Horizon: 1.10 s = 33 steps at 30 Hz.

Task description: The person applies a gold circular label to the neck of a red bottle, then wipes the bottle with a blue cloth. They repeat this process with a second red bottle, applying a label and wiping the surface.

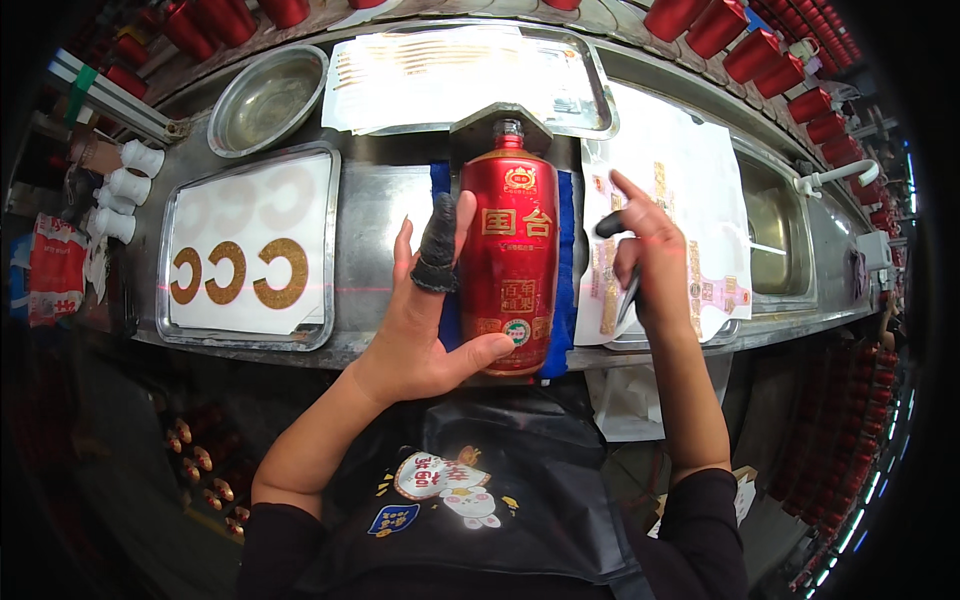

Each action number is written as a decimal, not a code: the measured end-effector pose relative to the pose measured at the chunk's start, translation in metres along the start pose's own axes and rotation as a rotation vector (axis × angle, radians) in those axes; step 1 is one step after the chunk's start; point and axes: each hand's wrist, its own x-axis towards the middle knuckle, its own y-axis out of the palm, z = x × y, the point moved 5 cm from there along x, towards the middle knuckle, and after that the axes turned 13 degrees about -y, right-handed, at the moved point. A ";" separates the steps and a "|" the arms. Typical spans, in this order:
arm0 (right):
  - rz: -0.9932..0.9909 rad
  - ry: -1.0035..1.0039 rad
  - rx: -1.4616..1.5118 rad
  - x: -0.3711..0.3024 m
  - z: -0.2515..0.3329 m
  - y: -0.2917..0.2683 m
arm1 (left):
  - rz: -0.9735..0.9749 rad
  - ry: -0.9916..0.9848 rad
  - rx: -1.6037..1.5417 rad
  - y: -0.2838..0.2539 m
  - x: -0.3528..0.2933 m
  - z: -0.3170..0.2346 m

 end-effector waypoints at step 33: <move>0.379 -0.946 -0.498 -0.016 0.074 0.075 | -0.206 -0.329 -0.732 0.003 0.024 0.016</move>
